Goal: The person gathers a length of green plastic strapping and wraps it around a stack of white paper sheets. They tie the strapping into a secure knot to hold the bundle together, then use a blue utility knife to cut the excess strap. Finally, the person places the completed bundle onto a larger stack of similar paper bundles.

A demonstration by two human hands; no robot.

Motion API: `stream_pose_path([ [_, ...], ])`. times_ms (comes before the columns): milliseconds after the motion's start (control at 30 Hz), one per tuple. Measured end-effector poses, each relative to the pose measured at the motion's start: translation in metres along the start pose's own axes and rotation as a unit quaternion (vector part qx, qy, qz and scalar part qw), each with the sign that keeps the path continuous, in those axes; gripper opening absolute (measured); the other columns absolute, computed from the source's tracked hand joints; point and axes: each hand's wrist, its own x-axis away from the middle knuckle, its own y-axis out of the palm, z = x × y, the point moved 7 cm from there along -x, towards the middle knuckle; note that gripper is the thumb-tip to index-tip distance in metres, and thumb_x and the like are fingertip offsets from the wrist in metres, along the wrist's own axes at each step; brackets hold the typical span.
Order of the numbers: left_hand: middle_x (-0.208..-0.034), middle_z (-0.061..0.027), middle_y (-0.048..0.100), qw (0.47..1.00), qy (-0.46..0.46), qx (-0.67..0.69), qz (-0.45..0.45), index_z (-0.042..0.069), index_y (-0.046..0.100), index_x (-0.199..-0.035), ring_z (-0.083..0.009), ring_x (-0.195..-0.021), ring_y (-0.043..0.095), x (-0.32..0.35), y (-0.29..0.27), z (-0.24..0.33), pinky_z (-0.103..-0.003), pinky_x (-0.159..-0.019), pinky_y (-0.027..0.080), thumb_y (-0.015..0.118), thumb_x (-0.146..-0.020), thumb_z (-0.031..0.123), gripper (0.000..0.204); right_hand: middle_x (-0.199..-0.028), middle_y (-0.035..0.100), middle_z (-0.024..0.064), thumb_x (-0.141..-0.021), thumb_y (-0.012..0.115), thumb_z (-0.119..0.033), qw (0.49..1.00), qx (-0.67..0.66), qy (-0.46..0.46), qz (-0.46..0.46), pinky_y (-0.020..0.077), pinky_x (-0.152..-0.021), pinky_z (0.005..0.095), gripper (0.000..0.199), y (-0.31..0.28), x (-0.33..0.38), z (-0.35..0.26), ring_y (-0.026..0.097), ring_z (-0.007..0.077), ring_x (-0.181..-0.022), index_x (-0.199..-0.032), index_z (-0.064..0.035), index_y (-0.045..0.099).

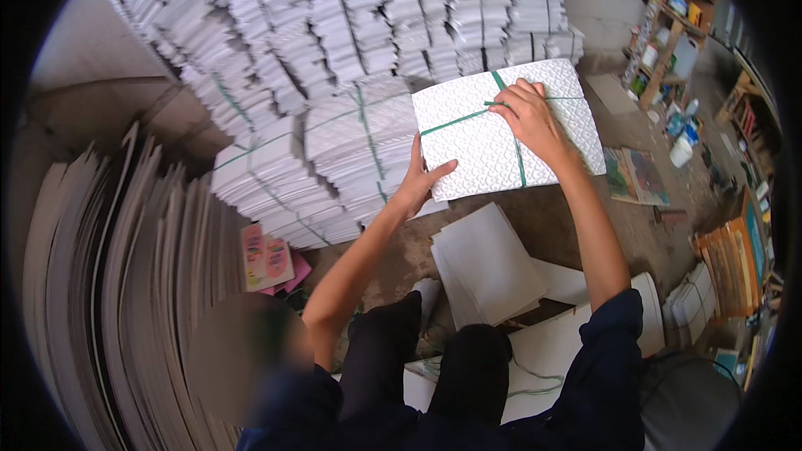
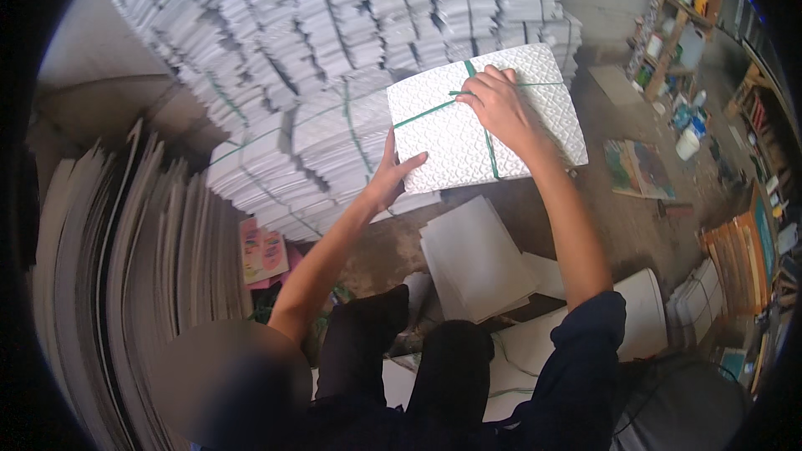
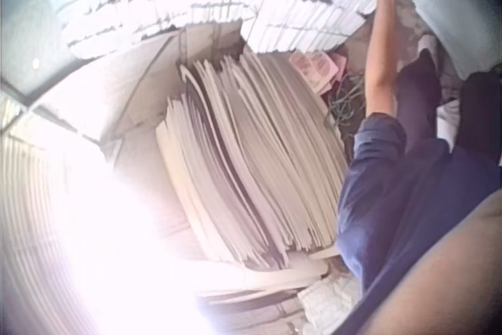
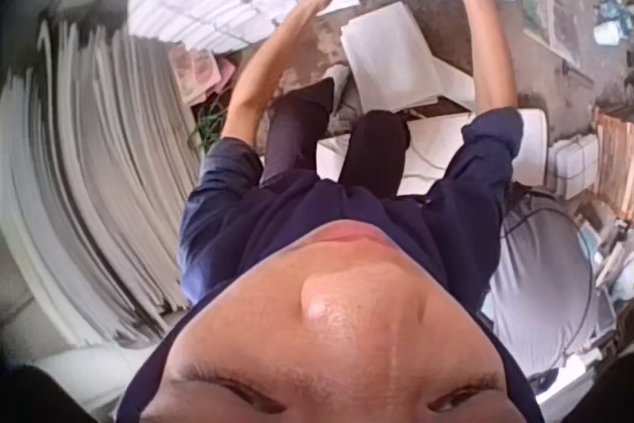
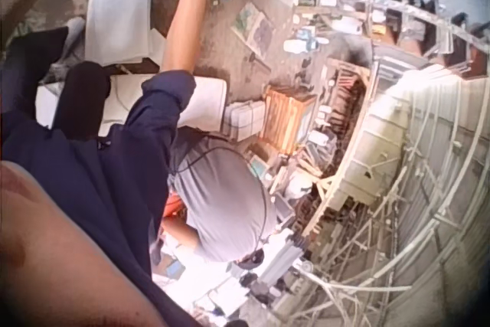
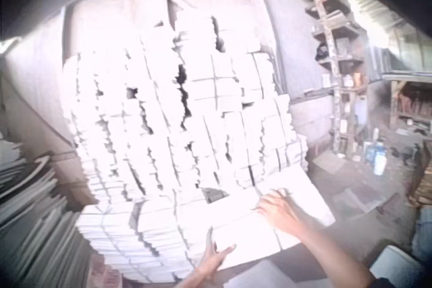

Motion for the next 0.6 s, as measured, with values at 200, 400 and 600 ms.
stream_pose_path([
  [200,-0.133,-0.0148,0.026,0.985,0.138,-0.061,0.080,0.010,0.012,-0.134,-0.0223,-0.122,0.029,-0.059,-0.038,-0.126,-0.034,-0.100,0.026,0.065,-0.075,0.006,0.079,-0.075,0.049,0.0040,-0.077,0.059,-0.016,0.994,0.094,0.030,-0.050,0.0314,-0.081,0.0362,0.011,0.099,0.073,0.062,0.047,0.0194,-0.081,-0.078,-0.0064,0.054],
  [400,-0.132,-0.0119,0.025,0.986,0.083,-0.114,0.093,0.006,0.027,-0.127,-0.0223,-0.125,0.022,-0.093,-0.063,-0.196,-0.034,-0.104,0.017,0.067,-0.072,0.010,0.068,-0.073,0.047,0.0037,-0.072,0.062,-0.011,0.993,0.091,0.068,-0.021,0.0290,-0.082,0.0372,0.013,0.175,0.134,0.126,0.047,0.0197,-0.079,-0.080,-0.0061,0.055],
  [600,-0.131,-0.0156,0.026,0.932,0.135,-0.259,0.213,0.006,0.032,-0.126,-0.0321,-0.126,0.016,-0.123,-0.100,-0.234,-0.040,-0.102,0.017,0.066,-0.074,0.017,0.063,-0.080,0.050,0.0048,-0.074,0.059,-0.009,0.988,0.082,0.127,-0.028,0.0305,-0.084,0.0420,0.011,0.280,0.138,0.175,0.048,0.0222,-0.085,-0.083,-0.0067,0.054],
])
